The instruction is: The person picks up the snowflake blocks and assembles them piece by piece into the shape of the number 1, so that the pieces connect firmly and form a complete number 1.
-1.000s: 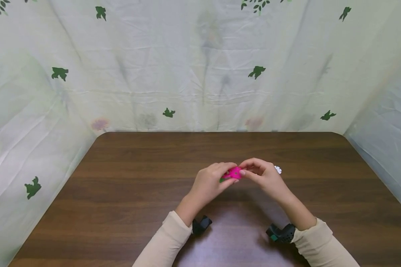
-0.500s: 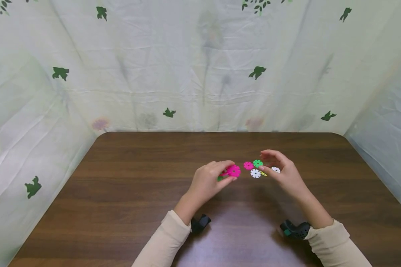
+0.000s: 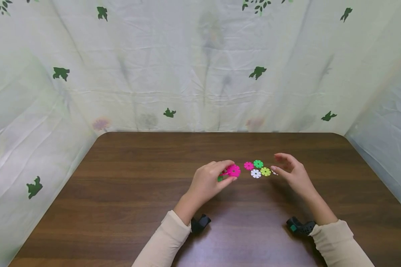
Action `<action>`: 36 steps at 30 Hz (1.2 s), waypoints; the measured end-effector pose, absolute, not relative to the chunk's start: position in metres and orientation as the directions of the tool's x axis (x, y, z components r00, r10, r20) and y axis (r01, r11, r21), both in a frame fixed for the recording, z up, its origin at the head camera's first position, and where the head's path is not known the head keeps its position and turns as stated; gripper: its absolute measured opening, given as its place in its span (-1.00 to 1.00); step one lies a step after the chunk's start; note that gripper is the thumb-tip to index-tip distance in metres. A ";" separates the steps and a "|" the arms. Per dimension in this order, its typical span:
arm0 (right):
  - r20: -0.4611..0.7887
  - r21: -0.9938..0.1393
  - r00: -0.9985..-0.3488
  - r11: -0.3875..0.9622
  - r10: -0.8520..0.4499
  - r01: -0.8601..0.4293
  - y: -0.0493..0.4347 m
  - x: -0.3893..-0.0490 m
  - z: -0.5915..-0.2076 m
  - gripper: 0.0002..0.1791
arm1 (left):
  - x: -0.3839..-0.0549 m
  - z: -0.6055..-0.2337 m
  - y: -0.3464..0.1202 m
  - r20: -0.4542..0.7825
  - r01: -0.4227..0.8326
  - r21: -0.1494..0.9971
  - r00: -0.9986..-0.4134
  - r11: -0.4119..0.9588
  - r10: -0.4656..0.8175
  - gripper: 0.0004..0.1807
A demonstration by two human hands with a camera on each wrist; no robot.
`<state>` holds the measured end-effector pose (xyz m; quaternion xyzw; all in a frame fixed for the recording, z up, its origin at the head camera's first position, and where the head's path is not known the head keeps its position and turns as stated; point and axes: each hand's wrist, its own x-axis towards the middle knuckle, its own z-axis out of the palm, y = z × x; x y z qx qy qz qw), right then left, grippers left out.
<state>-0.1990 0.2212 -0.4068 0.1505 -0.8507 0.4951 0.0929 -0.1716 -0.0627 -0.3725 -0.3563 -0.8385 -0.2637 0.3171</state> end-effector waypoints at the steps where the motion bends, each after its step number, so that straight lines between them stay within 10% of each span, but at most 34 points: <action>1: 0.293 -0.819 -0.943 0.467 -0.161 -0.334 0.223 -0.200 -0.409 -0.49 | -0.172 -0.372 -0.063 0.717 0.763 0.216 -0.547 0.609 0.431 -0.64; 25: 0.156 -0.694 -0.976 0.687 -0.152 -0.218 0.237 -0.215 -0.434 -0.69 | -0.172 -0.372 -0.064 0.711 0.768 0.235 -0.554 0.596 0.433 -0.65; 36: 0.142 -0.808 -0.973 0.547 -0.179 -0.219 0.232 -0.212 -0.423 -0.71 | -0.173 -0.373 -0.064 0.712 0.770 0.235 -0.551 0.593 0.434 -0.66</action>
